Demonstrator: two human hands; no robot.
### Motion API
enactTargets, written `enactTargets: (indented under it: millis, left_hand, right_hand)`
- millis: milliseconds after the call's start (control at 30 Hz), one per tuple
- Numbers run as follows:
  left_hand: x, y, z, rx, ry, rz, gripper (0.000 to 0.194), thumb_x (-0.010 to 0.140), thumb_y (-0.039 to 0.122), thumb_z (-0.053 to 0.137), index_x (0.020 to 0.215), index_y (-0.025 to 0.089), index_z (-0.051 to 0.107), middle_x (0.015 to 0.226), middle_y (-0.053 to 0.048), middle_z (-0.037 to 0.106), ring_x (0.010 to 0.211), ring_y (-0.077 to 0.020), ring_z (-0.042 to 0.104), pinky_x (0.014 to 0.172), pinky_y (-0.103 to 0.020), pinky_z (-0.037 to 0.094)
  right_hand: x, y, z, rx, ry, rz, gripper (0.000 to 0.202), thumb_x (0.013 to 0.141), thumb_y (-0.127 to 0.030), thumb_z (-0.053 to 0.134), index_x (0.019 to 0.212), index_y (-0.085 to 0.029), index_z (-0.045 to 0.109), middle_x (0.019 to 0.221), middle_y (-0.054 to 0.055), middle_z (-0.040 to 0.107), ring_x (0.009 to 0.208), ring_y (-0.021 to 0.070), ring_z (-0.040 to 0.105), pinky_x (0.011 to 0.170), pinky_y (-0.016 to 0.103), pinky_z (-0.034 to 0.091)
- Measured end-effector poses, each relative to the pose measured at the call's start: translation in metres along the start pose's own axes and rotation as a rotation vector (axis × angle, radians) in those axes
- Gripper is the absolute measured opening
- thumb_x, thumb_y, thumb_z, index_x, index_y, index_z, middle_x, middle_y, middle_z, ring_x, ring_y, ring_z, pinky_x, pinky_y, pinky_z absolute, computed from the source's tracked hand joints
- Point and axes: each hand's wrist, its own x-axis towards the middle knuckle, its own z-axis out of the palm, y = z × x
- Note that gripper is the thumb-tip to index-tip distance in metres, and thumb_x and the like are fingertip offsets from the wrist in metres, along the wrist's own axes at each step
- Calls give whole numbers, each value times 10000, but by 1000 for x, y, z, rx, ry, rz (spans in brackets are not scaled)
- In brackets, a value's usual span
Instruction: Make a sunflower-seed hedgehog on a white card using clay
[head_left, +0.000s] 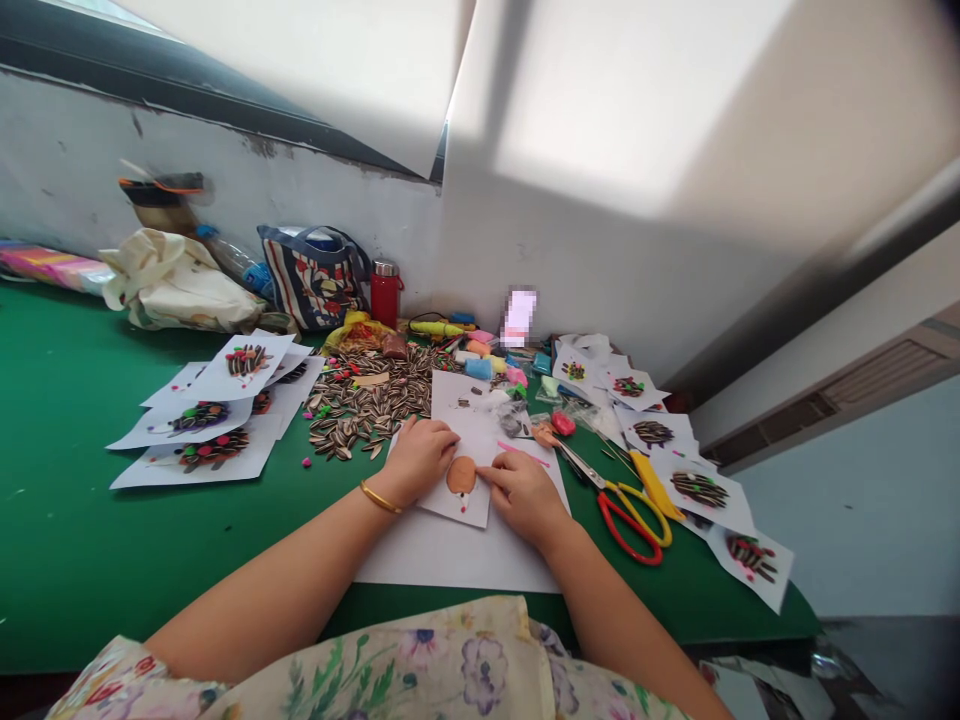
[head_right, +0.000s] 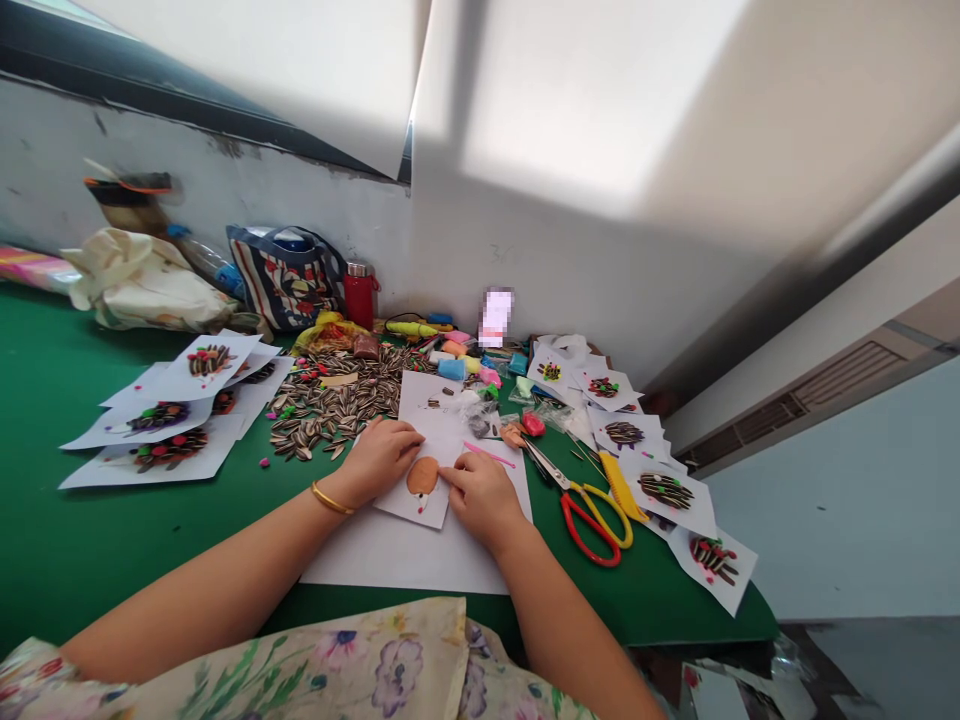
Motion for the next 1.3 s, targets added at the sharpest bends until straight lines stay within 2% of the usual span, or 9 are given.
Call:
enactTargets:
  millis: [300, 533, 733, 967, 1167, 1300]
  left_hand:
    - [0, 0, -1, -7, -11, -3, 228, 898, 235, 531, 987, 240, 741, 1019, -60, 719, 990, -226, 614, 979, -411, 359]
    - [0, -1, 1, 11, -5, 2, 232, 904, 241, 519, 971, 240, 741, 1018, -61, 721, 986, -235, 617, 988, -438, 343]
    - [0, -1, 1, -11, -5, -12, 230, 899, 223, 528, 982, 239, 741, 1034, -57, 720, 994, -229, 619, 997, -428, 349]
    - [1, -3, 2, -28, 0, -15, 256, 912, 205, 506, 986, 243, 748, 1036, -63, 723, 1002, -228, 623, 992, -429, 369]
    - [3, -10, 5, -67, 25, 6, 249, 912, 165, 514, 1023, 201, 733, 1042, -76, 700, 960, -206, 622, 908, -362, 436]
    - [4, -11, 5, -56, 16, 10, 211, 882, 190, 576, 1011, 210, 742, 1055, -81, 680, 959, -213, 613, 897, -364, 441]
  right_hand:
    - [0, 2, -1, 71, 40, 18, 393, 846, -95, 532, 1167, -238, 705, 951, 60, 673, 898, 192, 593, 833, 319, 487]
    - [1, 0, -1, -21, -11, -29, 354, 834, -125, 573, 1119, -266, 729, 937, 64, 649, 884, 200, 577, 815, 336, 473]
    - [-1, 3, -3, 67, 24, -1, 391, 836, -86, 543, 1146, -250, 714, 985, 54, 688, 932, 192, 604, 863, 323, 489]
    - [0, 2, -5, 15, -14, -15, 365, 813, -97, 569, 1093, -259, 739, 980, 61, 685, 930, 206, 603, 855, 343, 499]
    - [0, 2, -5, 50, 36, 48, 451, 842, -72, 498, 1250, -202, 637, 1024, 78, 699, 991, 212, 603, 917, 356, 500]
    - [1, 3, -5, 11, 36, 53, 484, 828, -62, 497, 1278, -204, 608, 1063, 80, 710, 1012, 221, 605, 933, 383, 496]
